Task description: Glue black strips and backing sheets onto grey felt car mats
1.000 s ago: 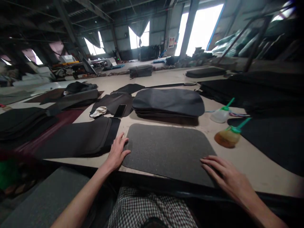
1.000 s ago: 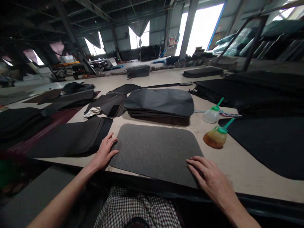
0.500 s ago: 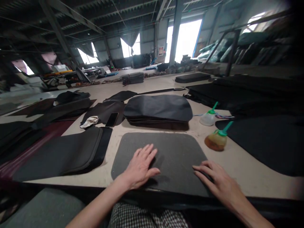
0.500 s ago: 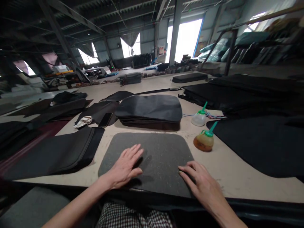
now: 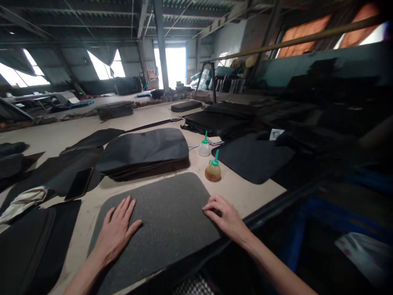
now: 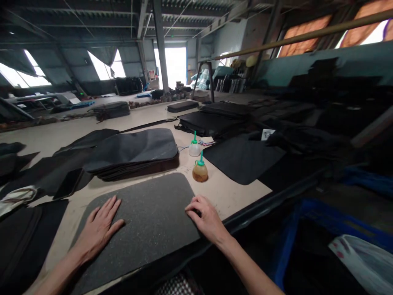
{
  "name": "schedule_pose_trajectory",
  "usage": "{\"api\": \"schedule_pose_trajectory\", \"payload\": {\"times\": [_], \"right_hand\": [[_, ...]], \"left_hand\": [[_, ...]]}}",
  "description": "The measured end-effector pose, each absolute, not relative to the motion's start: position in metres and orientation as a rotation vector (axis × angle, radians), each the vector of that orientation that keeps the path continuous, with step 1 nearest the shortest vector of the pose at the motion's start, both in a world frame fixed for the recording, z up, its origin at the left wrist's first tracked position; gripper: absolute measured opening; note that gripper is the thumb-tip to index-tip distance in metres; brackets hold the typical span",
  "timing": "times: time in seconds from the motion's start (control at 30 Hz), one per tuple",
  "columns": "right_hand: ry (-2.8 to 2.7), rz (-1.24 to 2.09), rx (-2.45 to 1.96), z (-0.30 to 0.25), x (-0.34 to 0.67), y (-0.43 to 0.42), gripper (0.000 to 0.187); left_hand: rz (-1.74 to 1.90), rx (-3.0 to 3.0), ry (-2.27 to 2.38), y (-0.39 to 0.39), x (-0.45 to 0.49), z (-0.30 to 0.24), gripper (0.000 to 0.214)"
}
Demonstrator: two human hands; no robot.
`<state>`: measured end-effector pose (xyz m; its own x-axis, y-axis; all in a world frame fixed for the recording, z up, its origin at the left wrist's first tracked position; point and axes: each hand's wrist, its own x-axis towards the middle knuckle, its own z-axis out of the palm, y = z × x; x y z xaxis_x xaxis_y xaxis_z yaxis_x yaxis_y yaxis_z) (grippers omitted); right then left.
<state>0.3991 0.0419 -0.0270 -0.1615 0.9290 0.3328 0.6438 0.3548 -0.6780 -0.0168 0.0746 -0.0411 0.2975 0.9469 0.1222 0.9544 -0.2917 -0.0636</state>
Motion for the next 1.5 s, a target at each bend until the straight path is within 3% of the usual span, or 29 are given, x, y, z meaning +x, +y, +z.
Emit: {"api": "schedule_pose_trajectory", "payload": {"times": [0.13, 0.3, 0.43, 0.6, 0.8, 0.9, 1.0, 1.07, 1.17, 1.37, 1.5], "right_hand": [[-1.774, 0.327, -1.459, -0.012, 0.401, 0.054, 0.023], [-2.199, 0.209, -1.397, -0.006, 0.35, 0.053, 0.066], [-2.383, 0.234, -1.335, -0.018, 0.312, 0.045, 0.081], [-2.413, 0.178, -1.318, -0.022, 0.318, 0.047, 0.073], [-1.803, 0.097, -1.483, -0.03, 0.378, 0.072, 0.034], [-1.315, 0.139, -1.649, -0.035, 0.415, 0.104, 0.052], [-1.253, 0.193, -1.702, -0.037, 0.432, 0.142, 0.08], [-1.293, 0.246, -1.688, -0.038, 0.431, 0.158, 0.082], [-1.133, 0.419, -1.583, -0.035, 0.425, 0.165, 0.073], [-0.506, 1.002, -0.902, -0.018, 0.432, 0.143, 0.052], [-0.471, 1.293, -0.732, 0.009, 0.432, 0.117, 0.045]], "left_hand": [[-0.05, -2.415, -1.743, 0.075, -0.017, -0.045, 0.072], [-0.028, -2.405, -1.672, 0.079, -0.025, -0.054, 0.073], [-0.022, -2.424, -1.637, 0.081, -0.03, -0.057, 0.074], [0.063, -2.459, -1.603, 0.076, -0.036, -0.06, 0.066], [0.048, -2.382, -1.676, 0.069, -0.033, -0.064, 0.065], [0.001, -2.363, -1.701, 0.066, -0.025, -0.058, 0.07], [-0.055, -2.346, -1.745, 0.063, -0.018, -0.052, 0.072], [-0.077, -2.35, -1.77, 0.062, -0.016, -0.05, 0.072], [-0.107, -2.346, -1.814, 0.061, -0.014, -0.048, 0.073], [-0.169, -2.369, -1.884, 0.06, -0.01, -0.042, 0.073], [-0.214, -2.375, -1.9, 0.057, -0.009, -0.039, 0.072]]}}
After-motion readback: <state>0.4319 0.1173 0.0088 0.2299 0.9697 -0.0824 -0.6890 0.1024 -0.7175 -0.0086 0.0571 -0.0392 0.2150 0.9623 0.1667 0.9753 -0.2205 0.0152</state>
